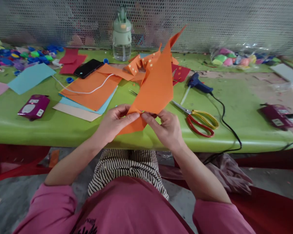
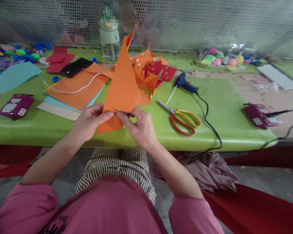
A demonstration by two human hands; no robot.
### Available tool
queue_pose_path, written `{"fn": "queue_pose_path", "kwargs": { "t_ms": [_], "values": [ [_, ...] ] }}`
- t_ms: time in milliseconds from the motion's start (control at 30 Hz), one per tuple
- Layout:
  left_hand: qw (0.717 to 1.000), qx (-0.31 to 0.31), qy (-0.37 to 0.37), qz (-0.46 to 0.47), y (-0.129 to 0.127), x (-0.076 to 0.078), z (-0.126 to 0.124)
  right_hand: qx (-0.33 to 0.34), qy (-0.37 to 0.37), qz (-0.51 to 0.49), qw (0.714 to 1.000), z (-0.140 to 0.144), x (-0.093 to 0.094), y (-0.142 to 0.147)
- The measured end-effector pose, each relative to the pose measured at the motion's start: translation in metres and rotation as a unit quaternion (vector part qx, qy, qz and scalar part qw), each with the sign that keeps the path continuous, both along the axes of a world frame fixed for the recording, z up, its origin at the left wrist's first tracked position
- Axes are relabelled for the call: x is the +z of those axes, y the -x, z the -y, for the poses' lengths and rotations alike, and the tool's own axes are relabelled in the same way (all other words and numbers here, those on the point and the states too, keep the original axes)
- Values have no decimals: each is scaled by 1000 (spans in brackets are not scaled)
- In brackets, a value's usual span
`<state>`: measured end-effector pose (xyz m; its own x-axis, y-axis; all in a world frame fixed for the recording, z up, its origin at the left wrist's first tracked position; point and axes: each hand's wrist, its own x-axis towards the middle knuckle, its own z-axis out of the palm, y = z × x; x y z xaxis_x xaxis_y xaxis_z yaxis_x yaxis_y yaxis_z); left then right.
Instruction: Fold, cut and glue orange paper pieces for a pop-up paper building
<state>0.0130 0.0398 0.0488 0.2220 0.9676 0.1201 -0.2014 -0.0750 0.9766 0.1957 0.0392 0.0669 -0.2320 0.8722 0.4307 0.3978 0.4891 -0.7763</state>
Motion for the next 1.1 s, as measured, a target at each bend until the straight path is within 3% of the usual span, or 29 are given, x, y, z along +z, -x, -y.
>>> {"fn": "queue_pose_path", "kwargs": {
  "t_ms": [133, 367, 567, 967, 1100],
  "values": [
    [996, -17, 67, 49, -1, 1, 1, 33, 59, -35, 997, 0, -1, 0],
    [997, 22, 51, 59, -1, 0, -2, 40, 63, -37, 997, 1, -3, 4],
    [996, -36, 70, 43, 1, -3, -9, 33, 70, -52, 996, 0, -6, 6],
    [990, 22, 98, 96, -2, -4, -13, 6, 131, -93, 987, -1, -13, 4],
    [988, 39, 99, 111, -2, -2, -15, -19, 106, -84, 991, -1, -13, 2]
  ]
}}
